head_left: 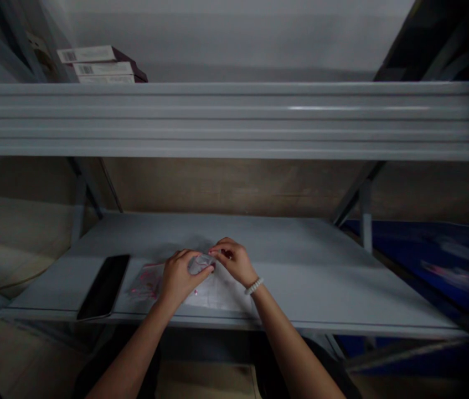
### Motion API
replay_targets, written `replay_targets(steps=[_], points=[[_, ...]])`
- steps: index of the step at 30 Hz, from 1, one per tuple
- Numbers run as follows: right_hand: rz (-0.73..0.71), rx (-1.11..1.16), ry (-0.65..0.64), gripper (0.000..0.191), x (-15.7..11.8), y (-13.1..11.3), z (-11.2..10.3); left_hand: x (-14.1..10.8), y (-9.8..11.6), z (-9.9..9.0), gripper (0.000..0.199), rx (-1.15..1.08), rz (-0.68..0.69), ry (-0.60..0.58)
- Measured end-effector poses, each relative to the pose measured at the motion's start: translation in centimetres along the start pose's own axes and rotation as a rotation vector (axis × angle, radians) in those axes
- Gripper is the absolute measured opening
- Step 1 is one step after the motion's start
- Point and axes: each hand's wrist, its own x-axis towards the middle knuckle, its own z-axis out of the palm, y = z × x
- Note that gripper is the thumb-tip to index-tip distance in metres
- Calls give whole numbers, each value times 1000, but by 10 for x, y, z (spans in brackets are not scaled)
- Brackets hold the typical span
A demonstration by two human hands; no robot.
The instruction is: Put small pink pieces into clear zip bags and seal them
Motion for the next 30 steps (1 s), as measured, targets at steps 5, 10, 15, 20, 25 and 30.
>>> replay_targets(steps=[5, 10, 15, 20, 25, 30], points=[[-28, 75, -15, 17, 0, 1, -1, 0, 0, 1, 29, 5, -1, 11], [59, -218, -82, 22, -7, 40, 12, -1, -4, 2, 31, 2, 16, 25], [69, -318, -127, 22, -8, 53, 22, 0, -4, 0, 30, 6, 8, 24], [82, -129, 28, 12, -1, 27, 13, 0, -2, 0, 30, 10, -9, 13], [-89, 182, -111, 17, 5, -8, 4, 0, 0, 0, 24, 54, -4, -11], [68, 97, 20, 14, 1, 4, 7, 0, 0, 0, 28, 20, -7, 14]])
